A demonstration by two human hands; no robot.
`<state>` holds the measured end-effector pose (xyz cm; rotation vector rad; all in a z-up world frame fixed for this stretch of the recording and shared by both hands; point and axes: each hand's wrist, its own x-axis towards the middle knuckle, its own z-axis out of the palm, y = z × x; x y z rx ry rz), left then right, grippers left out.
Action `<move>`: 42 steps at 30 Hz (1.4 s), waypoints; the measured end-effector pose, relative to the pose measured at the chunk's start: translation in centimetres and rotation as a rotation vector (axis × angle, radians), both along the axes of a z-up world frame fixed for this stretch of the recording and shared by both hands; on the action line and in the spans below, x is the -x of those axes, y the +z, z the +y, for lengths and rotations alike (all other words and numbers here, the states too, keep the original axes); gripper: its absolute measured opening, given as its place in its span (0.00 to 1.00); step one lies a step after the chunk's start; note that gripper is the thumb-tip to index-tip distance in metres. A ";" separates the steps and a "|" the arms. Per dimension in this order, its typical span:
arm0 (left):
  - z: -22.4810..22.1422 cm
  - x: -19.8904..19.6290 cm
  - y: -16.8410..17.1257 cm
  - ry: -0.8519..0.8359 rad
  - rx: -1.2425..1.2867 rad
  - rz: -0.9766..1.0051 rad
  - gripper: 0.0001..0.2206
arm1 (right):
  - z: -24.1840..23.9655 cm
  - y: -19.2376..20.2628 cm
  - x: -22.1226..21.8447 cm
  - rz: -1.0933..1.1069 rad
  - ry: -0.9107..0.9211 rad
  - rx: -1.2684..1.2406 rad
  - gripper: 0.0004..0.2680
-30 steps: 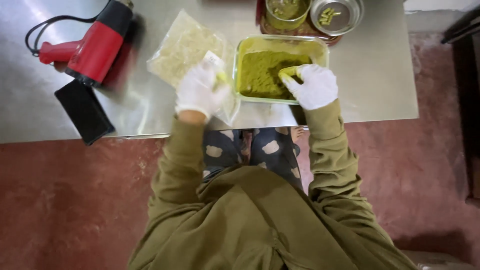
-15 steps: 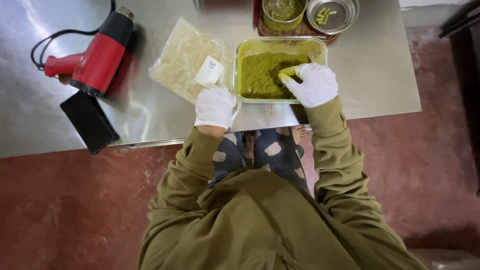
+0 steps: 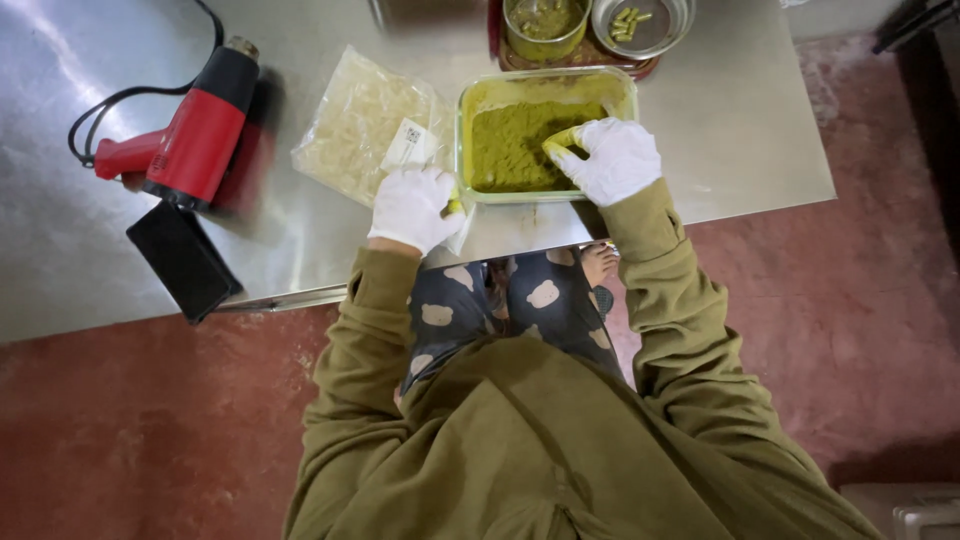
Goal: Coating small yellow objects with green powder in a plastic container
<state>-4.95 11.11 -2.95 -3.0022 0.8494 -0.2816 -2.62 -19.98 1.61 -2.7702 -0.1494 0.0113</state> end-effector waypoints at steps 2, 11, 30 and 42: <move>-0.1 0.2 -0.5 0.007 0.059 -0.058 0.16 | -0.1 0.1 0.3 0.001 0.010 -0.013 0.10; -0.9 0.3 -0.9 0.030 0.080 -0.155 0.15 | 0.2 0.1 -0.1 0.077 -0.013 -0.006 0.10; -1.6 -1.8 -4.5 0.166 -0.198 0.118 0.18 | 0.3 0.1 -0.6 0.088 -0.031 -0.023 0.09; 0.9 -0.2 -0.3 0.124 1.000 0.014 0.08 | -0.1 0.3 -0.7 0.084 -0.012 -0.149 0.10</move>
